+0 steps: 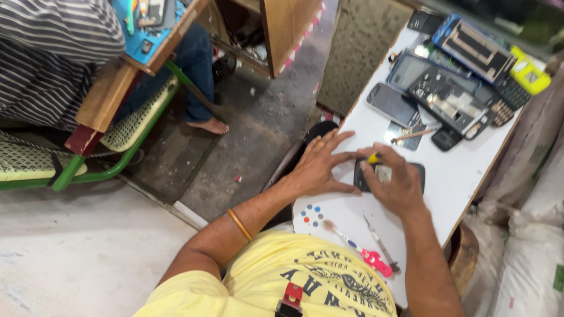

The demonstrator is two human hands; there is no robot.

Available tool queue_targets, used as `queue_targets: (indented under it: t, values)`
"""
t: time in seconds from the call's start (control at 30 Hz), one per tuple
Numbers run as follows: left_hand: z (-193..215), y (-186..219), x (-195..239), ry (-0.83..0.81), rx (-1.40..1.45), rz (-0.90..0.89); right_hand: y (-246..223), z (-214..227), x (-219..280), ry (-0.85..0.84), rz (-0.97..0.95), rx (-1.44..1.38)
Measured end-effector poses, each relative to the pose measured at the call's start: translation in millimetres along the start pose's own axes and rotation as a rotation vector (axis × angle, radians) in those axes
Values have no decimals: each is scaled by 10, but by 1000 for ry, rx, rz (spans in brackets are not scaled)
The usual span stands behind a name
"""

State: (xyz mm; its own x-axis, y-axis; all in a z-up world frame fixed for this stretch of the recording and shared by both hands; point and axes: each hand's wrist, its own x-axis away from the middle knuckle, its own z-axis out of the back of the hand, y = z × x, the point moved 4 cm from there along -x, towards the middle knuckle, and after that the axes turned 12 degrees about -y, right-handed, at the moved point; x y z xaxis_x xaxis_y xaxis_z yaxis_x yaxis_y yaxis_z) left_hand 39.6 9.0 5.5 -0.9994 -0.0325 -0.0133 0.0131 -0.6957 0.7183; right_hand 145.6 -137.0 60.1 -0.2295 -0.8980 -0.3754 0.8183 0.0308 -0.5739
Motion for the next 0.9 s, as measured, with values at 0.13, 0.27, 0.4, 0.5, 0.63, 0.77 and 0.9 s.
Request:
queue_targets:
  t: [0.13,0.27,0.4,0.5,0.63,0.77,0.9]
  values:
    - [-12,-28,-20,11,22,-18,42,55,8,-87,-57,-100]
    - [-8,-25,-27,-10,14,-6,98,147,28,-160,-146,-143]
    - [-4,-5,-28,-6,3,-9,94,147,37,-158,-105,-108]
    - [-2,-10,-28,-9,26,-9,122,146,51,-148,-178,-89]
    - [-21,-23,-31,-5,2,-9,104,131,52,-105,-143,-47]
    - [-42,-43,-37,-12,2,1,78,99,62,-39,-138,-24]
    - [-40,-41,-27,-14,-8,0,9,60,31,-7,-103,67]
